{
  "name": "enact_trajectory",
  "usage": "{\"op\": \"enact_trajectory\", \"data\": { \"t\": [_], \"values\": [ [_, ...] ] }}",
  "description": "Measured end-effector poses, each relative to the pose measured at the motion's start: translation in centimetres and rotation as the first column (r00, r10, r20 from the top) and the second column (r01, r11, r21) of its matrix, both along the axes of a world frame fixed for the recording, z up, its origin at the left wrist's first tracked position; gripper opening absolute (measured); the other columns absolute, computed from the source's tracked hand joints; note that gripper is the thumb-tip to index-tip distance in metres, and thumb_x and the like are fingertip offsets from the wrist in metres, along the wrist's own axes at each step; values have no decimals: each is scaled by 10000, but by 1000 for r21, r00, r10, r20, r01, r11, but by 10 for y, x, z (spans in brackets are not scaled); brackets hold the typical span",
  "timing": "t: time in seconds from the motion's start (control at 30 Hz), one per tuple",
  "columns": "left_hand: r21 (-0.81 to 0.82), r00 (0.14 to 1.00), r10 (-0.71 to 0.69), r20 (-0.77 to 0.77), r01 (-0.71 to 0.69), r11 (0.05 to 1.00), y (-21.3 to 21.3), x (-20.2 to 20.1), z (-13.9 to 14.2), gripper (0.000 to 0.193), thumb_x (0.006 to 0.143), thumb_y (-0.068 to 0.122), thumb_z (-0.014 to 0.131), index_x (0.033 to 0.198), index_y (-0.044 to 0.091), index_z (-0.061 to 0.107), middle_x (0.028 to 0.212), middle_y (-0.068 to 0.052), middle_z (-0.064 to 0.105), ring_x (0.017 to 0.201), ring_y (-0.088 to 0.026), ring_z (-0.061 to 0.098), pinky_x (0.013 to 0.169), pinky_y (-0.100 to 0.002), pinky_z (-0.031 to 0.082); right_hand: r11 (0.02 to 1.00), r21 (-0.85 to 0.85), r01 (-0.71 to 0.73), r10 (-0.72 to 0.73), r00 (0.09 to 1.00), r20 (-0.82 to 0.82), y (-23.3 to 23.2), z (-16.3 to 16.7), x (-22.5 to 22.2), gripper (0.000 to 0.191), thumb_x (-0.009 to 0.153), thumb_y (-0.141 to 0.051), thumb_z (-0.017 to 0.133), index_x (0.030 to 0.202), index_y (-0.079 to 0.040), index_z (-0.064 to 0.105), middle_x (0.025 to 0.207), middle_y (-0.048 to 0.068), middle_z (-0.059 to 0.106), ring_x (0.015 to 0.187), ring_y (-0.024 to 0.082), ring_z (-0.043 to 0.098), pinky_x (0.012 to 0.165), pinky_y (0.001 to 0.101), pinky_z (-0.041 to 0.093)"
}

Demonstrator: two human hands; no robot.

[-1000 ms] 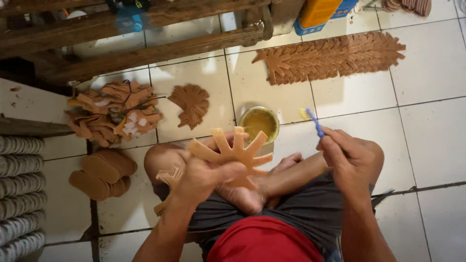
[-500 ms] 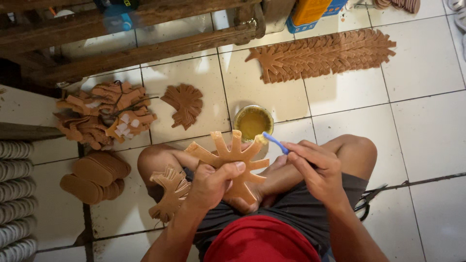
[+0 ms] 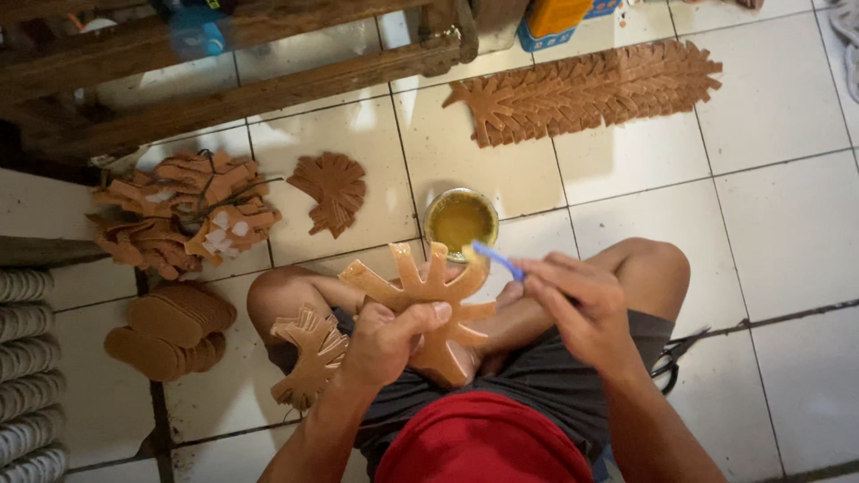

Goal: The person sits on the floor and repeatedly picks up star-shaped craft pieces, dips a toothbrush into a container of yellow liquid, and applies the liquid to the edges of the pieces. The treated pieces are then placed onto a long strip on the floor.

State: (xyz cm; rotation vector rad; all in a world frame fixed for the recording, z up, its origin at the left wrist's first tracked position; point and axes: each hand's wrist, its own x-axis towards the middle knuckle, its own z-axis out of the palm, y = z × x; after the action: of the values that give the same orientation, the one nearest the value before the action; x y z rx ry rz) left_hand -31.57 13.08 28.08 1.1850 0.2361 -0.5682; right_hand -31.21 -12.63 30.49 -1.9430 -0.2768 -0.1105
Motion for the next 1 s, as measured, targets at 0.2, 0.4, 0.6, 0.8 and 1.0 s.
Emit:
{"op": "enact_trajectory", "data": {
  "t": [0.2,0.4,0.6,0.8,1.0],
  "values": [
    [-198,991,134,-8,-133,971,-3,2,-5,385,881,56,661,1253,-34,707,1003,-42,709,734,-55,535,630,-206,404,999,52,-4,5,1000,-14,3,-13,-11,264,956,28,616,1202,30,713,812,58,667,687,96,590,593,227,442],
    [-474,972,232,-44,-225,851,-1,3,2,390,912,24,614,1292,-60,624,1228,-142,696,1121,-224,667,991,-372,528,918,277,284,-190,928,-321,-8,-44,-10,262,987,15,595,1223,46,705,835,25,639,635,64,485,538,196,362],
    [-278,932,362,35,-339,899,-9,2,8,387,993,54,632,1363,-58,645,1127,-99,672,834,-139,486,712,-291,384,923,307,232,-209,972,-106,-8,-35,-22,241,1013,15,575,1218,58,693,878,42,653,661,49,514,561,189,393],
    [-119,902,327,281,-305,945,-24,-1,18,326,972,106,606,1271,-21,628,1115,-3,717,979,-27,660,877,-199,538,967,221,125,-96,986,-136,21,-18,-17,253,972,40,597,1194,64,715,839,56,662,651,55,519,550,195,390],
    [-96,923,337,186,-324,941,-20,-4,18,304,986,130,632,1244,-19,695,963,22,666,664,-14,452,534,-183,340,982,125,142,-143,990,0,26,-12,-14,262,968,45,611,1213,60,702,816,47,657,655,55,540,564,195,404]
  ]
}}
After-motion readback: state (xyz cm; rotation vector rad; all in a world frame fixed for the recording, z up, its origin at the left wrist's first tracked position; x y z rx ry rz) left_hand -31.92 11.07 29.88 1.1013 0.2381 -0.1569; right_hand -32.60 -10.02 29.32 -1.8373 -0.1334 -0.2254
